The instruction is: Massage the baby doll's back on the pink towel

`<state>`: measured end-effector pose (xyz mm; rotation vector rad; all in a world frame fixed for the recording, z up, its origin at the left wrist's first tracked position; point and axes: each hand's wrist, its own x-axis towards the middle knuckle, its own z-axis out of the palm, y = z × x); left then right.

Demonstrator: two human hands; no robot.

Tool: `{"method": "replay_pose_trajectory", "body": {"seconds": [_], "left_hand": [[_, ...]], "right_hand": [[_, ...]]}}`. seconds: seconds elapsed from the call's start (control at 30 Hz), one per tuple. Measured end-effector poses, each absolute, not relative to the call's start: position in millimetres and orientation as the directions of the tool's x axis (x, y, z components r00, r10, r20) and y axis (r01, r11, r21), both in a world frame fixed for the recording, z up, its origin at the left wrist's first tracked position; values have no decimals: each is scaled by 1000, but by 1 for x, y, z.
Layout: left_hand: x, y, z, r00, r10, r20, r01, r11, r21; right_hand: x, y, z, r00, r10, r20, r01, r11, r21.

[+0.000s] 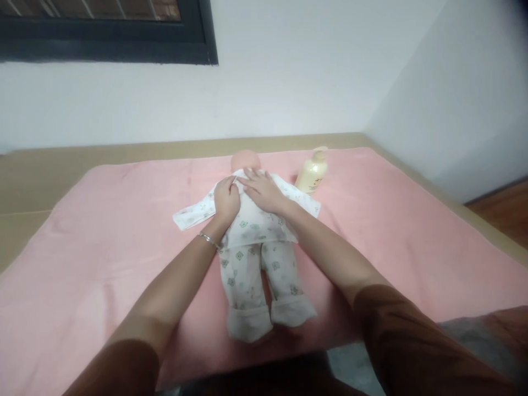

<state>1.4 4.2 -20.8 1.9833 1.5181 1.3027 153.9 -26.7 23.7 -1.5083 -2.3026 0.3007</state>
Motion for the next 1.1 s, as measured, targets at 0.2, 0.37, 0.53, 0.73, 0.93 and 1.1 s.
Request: {"method": "replay_pose_trajectory", "body": {"seconds": [0.2,0.37,0.53,0.73,0.93,1.1], "left_hand": [[3,3,-19,1,897,442,604,-353,714],[1,5,-22,-5,892,451,584,-364,726],[0,5,-24,4,885,465,581,-380,720],[2,4,-22,5,887,462,595,-374,711],[1,6,-23,-10,888,460,581,-369,725],[-1,8,-25,30,882,471,578,-399,711]], "right_hand": [[150,-27,20,-96,985,142,923,142,-357],[125,-58,21,-303,926,227,920,346,-185],[135,-48,24,-452,870,195,844,488,-221],[161,-15,19,-263,949,176,869,312,-383],[132,-38,21,-117,976,184,942,168,-292],[123,-49,23,-331,919,214,898,376,-228]]}}
